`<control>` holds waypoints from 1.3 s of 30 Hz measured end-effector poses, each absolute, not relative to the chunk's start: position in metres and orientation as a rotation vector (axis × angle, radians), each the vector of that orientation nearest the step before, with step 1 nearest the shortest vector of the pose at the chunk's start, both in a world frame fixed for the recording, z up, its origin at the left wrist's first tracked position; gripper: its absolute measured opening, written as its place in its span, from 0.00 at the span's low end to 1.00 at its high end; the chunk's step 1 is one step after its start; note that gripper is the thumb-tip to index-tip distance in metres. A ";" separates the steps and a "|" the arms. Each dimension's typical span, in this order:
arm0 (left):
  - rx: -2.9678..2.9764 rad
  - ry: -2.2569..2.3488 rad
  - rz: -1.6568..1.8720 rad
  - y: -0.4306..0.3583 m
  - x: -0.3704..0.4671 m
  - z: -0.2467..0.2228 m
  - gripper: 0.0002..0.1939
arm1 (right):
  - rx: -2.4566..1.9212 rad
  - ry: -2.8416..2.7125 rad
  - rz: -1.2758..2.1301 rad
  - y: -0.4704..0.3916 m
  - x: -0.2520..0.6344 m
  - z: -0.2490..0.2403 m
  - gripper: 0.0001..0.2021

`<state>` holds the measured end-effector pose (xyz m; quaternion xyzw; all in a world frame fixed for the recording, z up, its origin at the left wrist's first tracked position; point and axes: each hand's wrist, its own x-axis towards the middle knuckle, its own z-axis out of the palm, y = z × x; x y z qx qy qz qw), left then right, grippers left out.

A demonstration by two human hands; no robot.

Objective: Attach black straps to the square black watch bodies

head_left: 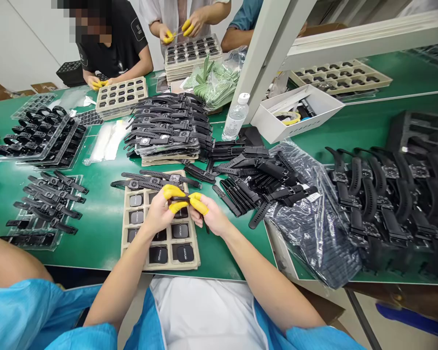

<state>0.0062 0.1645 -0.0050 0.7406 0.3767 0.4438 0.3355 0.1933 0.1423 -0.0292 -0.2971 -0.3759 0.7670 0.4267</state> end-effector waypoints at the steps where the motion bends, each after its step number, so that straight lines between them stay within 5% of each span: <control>1: 1.803 0.979 1.236 0.165 0.007 -0.004 0.12 | -0.741 -0.980 1.966 0.143 0.195 -0.029 0.20; 6: 1.068 1.052 1.603 0.174 0.008 0.003 0.21 | -0.838 -1.200 2.106 0.148 0.208 -0.022 0.16; 13: 0.930 1.163 1.845 0.187 -0.005 0.006 0.24 | -0.972 -1.282 2.009 0.153 0.218 -0.020 0.14; 21: 1.805 1.135 0.942 0.164 0.018 -0.018 0.19 | -0.835 -1.063 1.873 0.147 0.203 -0.021 0.16; 26: 2.244 0.969 0.893 0.161 0.015 -0.017 0.31 | -0.799 -1.017 2.037 0.144 0.200 -0.021 0.14; 39: 2.269 0.904 0.855 0.158 0.012 -0.009 0.25 | -0.708 -0.671 2.072 0.143 0.196 -0.017 0.16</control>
